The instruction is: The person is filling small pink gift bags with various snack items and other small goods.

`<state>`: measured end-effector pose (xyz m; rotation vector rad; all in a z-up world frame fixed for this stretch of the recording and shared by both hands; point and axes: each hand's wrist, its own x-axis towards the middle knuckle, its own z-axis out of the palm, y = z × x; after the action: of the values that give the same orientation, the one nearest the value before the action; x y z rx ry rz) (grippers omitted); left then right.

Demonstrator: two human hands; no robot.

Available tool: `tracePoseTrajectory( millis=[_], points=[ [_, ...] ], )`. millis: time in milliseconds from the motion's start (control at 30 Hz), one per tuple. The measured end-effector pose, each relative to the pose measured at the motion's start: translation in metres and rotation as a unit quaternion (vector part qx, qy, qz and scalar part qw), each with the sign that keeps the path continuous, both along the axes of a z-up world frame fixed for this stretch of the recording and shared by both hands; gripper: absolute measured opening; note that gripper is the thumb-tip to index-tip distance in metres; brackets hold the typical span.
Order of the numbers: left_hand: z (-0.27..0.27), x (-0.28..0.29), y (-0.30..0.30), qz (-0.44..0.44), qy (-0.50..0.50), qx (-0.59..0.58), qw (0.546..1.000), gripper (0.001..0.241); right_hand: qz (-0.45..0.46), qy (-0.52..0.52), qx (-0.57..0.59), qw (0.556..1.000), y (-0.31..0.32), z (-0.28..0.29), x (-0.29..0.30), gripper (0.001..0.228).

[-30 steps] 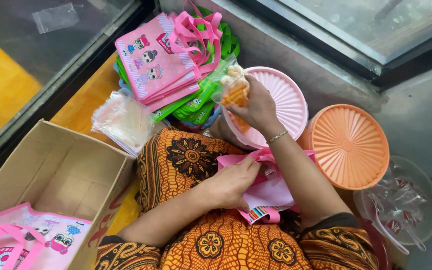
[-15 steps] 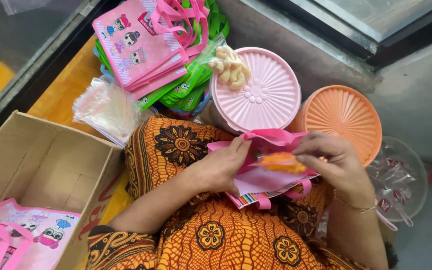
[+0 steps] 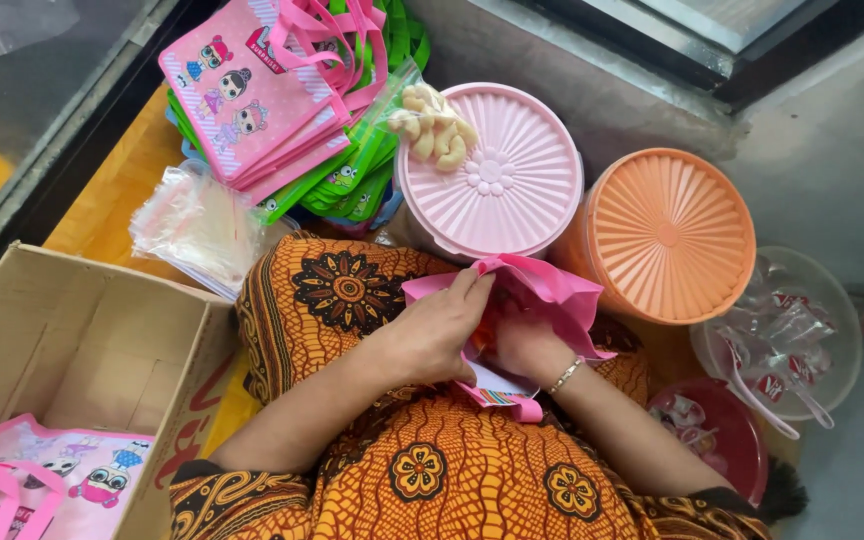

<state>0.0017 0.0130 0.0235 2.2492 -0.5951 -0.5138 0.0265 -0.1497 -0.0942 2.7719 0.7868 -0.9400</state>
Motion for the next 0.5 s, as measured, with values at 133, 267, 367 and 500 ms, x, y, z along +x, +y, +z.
tracePoseTrajectory(
  millis=[133, 267, 367, 500],
  points=[
    [-0.009, -0.001, 0.003, 0.007, 0.010, 0.000, 1.000, 0.108, 0.061, -0.076, 0.001, 0.995, -0.006, -0.007, 0.003, 0.042],
    [-0.017, -0.002, 0.006, 0.016, 0.018, -0.012, 1.000, 0.107, -0.054, 0.117, 0.226, 0.965, -0.020, 0.061, 0.014, 0.039],
    [-0.022, 0.000, 0.006, 0.012, 0.018, -0.016, 1.000, 0.107, -0.115, 0.198, 0.449, 0.864, -0.023, 0.066, 0.017, 0.035],
    [-0.018, 0.000, 0.006, 0.015, 0.015, -0.021, 1.000, 0.105, -0.146, 0.271, 0.510, 0.803, -0.025, 0.035, 0.016, 0.029]
  ],
)
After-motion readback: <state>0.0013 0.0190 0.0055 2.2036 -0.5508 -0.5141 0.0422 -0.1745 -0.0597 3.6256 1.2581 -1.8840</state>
